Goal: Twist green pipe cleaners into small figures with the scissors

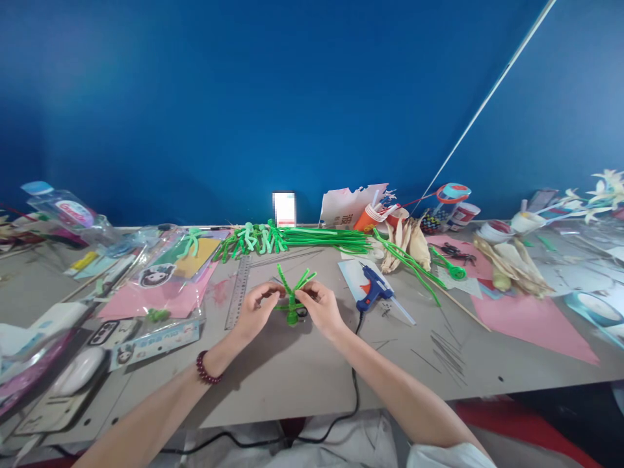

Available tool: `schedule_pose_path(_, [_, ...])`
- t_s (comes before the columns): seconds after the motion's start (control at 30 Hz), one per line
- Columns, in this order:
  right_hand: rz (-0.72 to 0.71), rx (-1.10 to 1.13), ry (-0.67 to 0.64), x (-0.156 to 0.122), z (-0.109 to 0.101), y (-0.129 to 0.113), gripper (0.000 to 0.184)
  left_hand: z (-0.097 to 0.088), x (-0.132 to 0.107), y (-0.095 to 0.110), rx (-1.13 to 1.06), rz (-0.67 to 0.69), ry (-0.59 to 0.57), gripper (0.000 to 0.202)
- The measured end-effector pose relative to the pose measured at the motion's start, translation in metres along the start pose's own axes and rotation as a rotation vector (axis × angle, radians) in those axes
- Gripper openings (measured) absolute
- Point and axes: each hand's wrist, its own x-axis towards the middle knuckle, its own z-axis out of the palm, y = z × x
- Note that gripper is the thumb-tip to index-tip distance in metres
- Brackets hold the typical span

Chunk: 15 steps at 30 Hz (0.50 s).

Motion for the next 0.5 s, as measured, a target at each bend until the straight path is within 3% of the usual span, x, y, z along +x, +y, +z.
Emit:
schedule_pose_path(0.13, [0.055, 0.039, 0.033, 0.000, 0.000, -0.001, 0.023, -0.002, -0.002, 0.001, 0.168, 0.090, 0.075, 0.019])
schedule_pose_path(0.23, [0.104, 0.093, 0.035, -0.001, 0.002, -0.003, 0.025, -0.001, -0.003, 0.001, 0.164, 0.090, 0.026, 0.031])
schedule_pose_path(0.33, [0.153, 0.137, 0.020, -0.002, 0.004, -0.006, 0.027, 0.003, -0.002, 0.001, 0.116, 0.088, -0.037, 0.024])
schedule_pose_path(0.5, [0.195, 0.187, 0.003, -0.005, 0.009, -0.010, 0.030, 0.008, 0.000, -0.005, -0.087, -0.093, -0.033, 0.021])
